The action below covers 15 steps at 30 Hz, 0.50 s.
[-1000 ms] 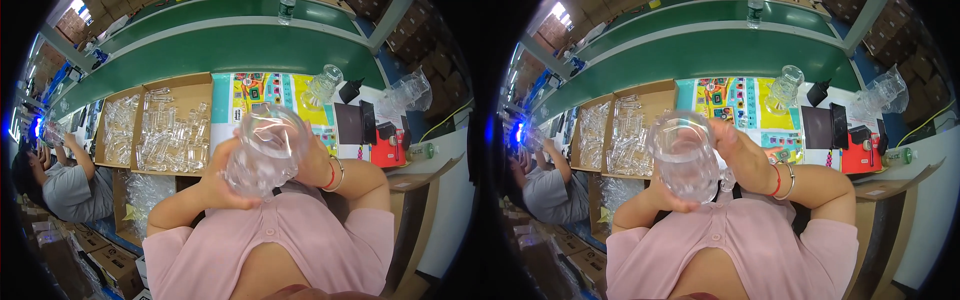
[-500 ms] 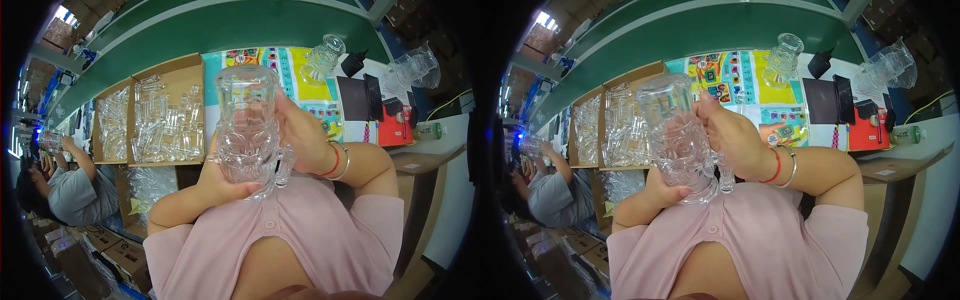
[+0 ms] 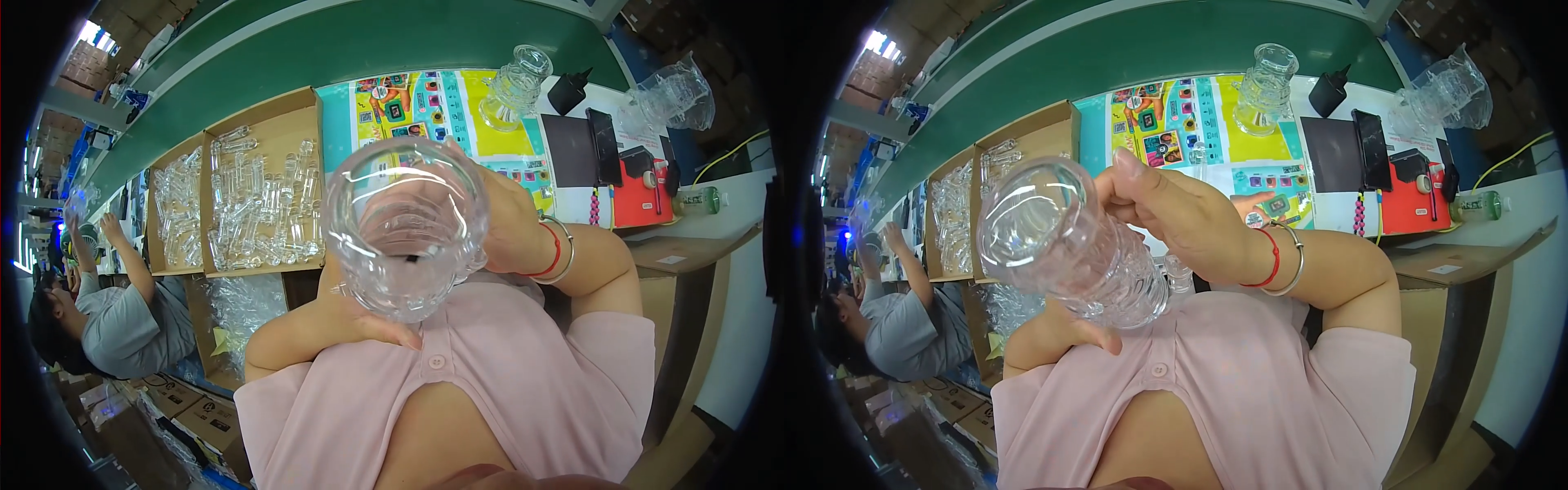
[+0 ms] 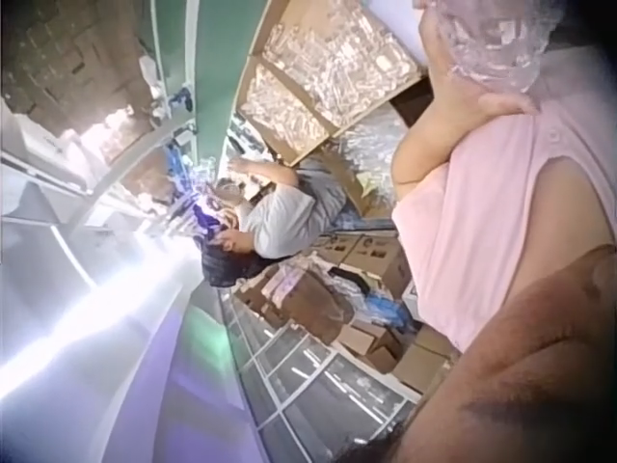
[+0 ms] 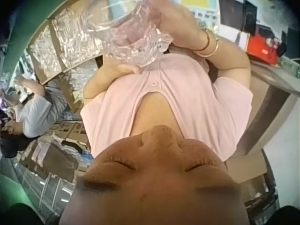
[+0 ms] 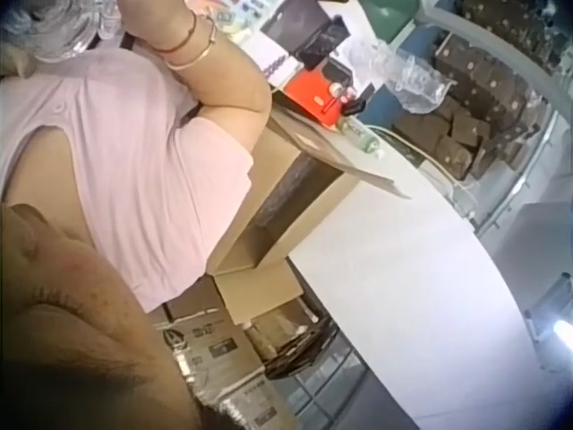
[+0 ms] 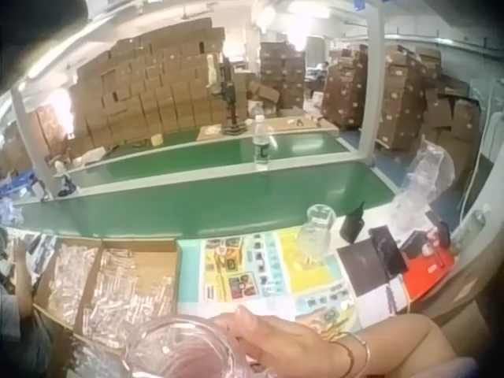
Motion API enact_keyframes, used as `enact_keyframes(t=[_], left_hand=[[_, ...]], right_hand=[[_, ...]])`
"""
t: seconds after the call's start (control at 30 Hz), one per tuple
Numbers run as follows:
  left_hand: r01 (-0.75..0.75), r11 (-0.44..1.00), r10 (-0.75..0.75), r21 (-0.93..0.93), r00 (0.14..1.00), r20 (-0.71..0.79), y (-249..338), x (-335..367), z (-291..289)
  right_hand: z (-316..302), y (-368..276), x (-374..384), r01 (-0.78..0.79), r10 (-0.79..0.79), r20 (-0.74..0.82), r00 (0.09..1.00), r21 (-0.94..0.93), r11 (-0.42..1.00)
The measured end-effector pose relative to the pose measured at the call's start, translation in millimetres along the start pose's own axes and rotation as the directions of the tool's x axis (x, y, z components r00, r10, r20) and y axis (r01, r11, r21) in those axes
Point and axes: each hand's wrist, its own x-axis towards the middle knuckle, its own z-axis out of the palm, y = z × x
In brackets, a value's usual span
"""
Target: Cleaning and inspecting glass water pipes at a factory assembly line workstation.
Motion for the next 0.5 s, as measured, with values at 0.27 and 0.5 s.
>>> enact_keyframes(t=[0.27, 0.5], left_hand=[[-0.324, 0.889, 0.222, 0.323, 0.923, 0.315, -27.5, 7.2, -6.0], [-0.685, 0.595, 0.461, 0.421, 0.719, 0.519, -36.2, -13.5, 4.3]], right_hand=[[-34.6, 43.4, -10.6, 0.684, -0.444, 0.544, 0.712, -0.394, 0.614], [-22.4, 61.5, -42.9, 0.714, -0.487, 0.578, 0.655, -0.264, 0.648]])
